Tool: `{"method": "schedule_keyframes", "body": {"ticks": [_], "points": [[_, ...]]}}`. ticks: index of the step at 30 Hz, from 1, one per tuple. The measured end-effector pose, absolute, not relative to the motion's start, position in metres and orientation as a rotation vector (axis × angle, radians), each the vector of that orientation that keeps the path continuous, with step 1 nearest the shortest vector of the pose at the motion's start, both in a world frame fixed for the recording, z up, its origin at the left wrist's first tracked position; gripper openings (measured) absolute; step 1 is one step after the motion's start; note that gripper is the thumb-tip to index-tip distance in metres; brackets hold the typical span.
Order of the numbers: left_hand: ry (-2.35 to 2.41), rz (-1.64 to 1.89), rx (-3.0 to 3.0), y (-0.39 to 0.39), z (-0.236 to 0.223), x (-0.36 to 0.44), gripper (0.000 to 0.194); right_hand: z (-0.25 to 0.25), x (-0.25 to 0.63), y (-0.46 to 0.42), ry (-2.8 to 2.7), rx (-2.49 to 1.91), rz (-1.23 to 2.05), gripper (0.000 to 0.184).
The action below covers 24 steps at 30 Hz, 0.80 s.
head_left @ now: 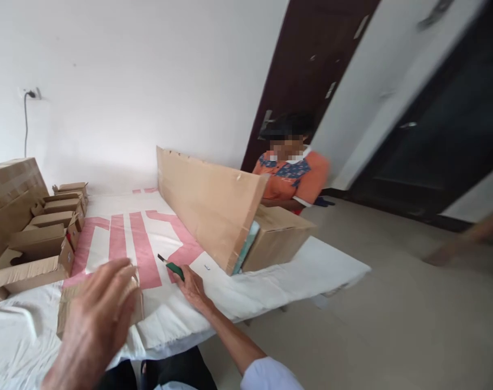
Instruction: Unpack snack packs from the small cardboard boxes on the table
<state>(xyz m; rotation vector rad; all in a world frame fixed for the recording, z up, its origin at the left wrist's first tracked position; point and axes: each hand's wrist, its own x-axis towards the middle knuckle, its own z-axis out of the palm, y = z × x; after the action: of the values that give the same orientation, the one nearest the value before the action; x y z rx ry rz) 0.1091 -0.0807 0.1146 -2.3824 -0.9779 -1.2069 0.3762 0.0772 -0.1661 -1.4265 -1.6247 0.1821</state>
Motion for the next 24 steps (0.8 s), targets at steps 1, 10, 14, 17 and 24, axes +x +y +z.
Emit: {"method": "schedule_keyframes", "body": {"ticks": [1, 10, 14, 17, 24], "points": [[-1.076, -1.225, -2.326, -0.069, 0.105, 0.092, 0.018, -0.165, 0.376, 0.079, -1.642, -1.436, 0.173, 0.014], [-2.053, -1.056, -2.006, -0.004, 0.016, -0.062, 0.032, -0.159, 0.372, 0.084, -1.708, -1.534, 0.163, 0.017], [-2.293, -1.161, -1.979, 0.005, -0.001, -0.070, 0.036, -0.158, 0.371, 0.085, -1.727, -1.566, 0.167, 0.014], [-2.373, -1.386, -1.916, 0.010, -0.011, -0.068, 0.035, -0.156, 0.371, 0.085, -1.733, -1.590, 0.164, 0.012], [-2.397, -1.734, -1.892, 0.021, -0.034, -0.085, 0.054, -0.149, 0.371, 0.085, -1.735, -1.590, 0.157, 0.015]]}}
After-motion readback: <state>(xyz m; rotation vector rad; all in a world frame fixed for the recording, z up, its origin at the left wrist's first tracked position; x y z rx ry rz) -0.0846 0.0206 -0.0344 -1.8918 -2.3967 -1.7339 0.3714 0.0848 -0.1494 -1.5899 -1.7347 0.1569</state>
